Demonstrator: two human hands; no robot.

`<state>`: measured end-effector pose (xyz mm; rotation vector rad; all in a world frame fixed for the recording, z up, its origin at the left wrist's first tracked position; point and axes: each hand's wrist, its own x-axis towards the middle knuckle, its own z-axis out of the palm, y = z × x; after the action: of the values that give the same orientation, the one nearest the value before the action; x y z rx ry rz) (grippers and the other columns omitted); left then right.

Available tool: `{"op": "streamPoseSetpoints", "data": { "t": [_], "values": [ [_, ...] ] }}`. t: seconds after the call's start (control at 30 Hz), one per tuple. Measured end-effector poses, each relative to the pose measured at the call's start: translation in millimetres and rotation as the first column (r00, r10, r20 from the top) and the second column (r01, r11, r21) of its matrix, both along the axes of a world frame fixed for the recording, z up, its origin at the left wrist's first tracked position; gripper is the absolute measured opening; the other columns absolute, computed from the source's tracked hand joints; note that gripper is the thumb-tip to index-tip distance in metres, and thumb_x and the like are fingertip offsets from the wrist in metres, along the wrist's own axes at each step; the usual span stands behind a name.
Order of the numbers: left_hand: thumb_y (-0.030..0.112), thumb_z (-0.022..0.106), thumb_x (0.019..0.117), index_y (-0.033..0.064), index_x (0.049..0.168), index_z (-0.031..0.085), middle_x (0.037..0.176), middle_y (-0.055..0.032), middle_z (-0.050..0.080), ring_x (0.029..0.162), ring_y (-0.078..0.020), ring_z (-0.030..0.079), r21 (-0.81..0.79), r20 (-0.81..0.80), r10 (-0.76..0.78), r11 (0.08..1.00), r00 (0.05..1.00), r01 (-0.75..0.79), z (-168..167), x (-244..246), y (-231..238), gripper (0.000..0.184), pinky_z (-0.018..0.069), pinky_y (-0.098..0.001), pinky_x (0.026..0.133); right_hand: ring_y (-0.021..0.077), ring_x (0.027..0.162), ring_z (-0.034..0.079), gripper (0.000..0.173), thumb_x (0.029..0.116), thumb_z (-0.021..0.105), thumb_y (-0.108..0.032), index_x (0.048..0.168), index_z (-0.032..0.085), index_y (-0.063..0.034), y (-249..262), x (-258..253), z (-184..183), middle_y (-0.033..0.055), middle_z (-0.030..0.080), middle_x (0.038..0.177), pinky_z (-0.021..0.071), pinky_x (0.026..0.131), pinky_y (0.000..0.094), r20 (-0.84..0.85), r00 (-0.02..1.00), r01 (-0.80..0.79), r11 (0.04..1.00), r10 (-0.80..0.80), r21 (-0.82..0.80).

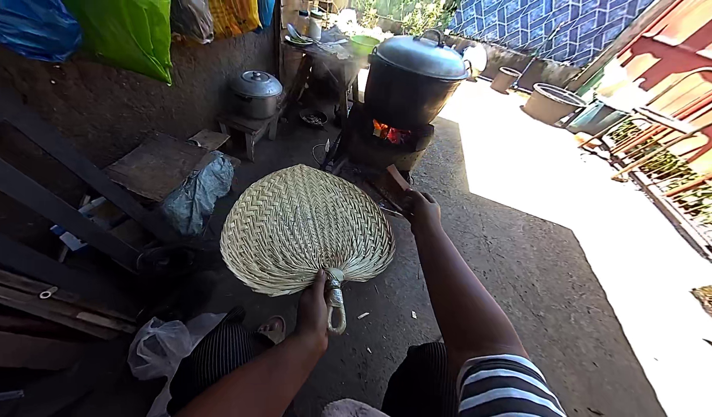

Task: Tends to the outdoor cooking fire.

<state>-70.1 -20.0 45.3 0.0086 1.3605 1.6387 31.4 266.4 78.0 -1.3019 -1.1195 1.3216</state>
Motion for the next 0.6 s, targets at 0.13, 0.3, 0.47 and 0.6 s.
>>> {"op": "streamPoseSetpoints", "data": {
  "t": [0.13, 0.3, 0.47, 0.6],
  "values": [
    [0.036, 0.043, 0.1095, 0.0016, 0.105, 0.064, 0.087, -0.0087, 0.062, 0.072, -0.0135, 0.061, -0.003, 0.015, -0.019, 1.0, 1.0, 0.019, -4, 2, -2, 0.04, 0.0513, -0.0268, 0.064, 0.0082, 0.065, 0.059, 0.019, 0.1032, 0.061, -0.023, 0.109, 0.061, -0.0055, 9, -5, 15, 0.002, 0.064, 0.082, 0.0498, 0.061, 0.0252, -0.074, 0.995, 0.07, 0.995, -0.065, 0.076],
    [0.036, 0.043, 0.1096, 0.0022, 0.105, 0.063, 0.084, -0.0075, 0.062, 0.068, -0.0122, 0.06, -0.015, 0.019, -0.047, 0.999, 0.999, 0.047, -3, 6, 1, 0.04, 0.0504, -0.0254, 0.06, 0.0163, 0.075, 0.06, 0.027, 0.1007, 0.065, -0.025, 0.113, 0.063, -0.0011, 43, -22, 28, 0.0097, 0.065, 0.093, 0.0514, 0.068, 0.0353, 0.081, 0.988, 0.114, 0.974, -0.132, 0.198],
    [0.037, 0.044, 0.1093, 0.0011, 0.104, 0.064, 0.083, -0.008, 0.063, 0.069, -0.0125, 0.06, -0.034, 0.023, -0.062, 0.997, 0.998, 0.063, -1, 8, 10, 0.041, 0.0499, -0.0251, 0.061, 0.0339, 0.107, 0.065, 0.032, 0.0983, 0.065, -0.025, 0.117, 0.067, 0.0012, 69, -39, 35, 0.0208, 0.07, 0.111, 0.0469, 0.096, 0.055, 0.432, 0.863, 0.083, 0.917, -0.261, 0.389],
    [0.037, 0.044, 0.1092, 0.0014, 0.102, 0.065, 0.083, -0.0084, 0.063, 0.07, -0.0133, 0.061, -0.036, 0.033, -0.082, 0.996, 0.996, 0.083, -2, 9, 17, 0.042, 0.0517, -0.0267, 0.063, 0.0339, 0.108, 0.066, 0.032, 0.0999, 0.063, -0.027, 0.118, 0.067, -0.0006, 83, -53, 34, 0.0201, 0.07, 0.112, 0.0476, 0.096, 0.0553, 0.479, 0.82, 0.101, 0.902, -0.314, 0.42]
  ]
}}
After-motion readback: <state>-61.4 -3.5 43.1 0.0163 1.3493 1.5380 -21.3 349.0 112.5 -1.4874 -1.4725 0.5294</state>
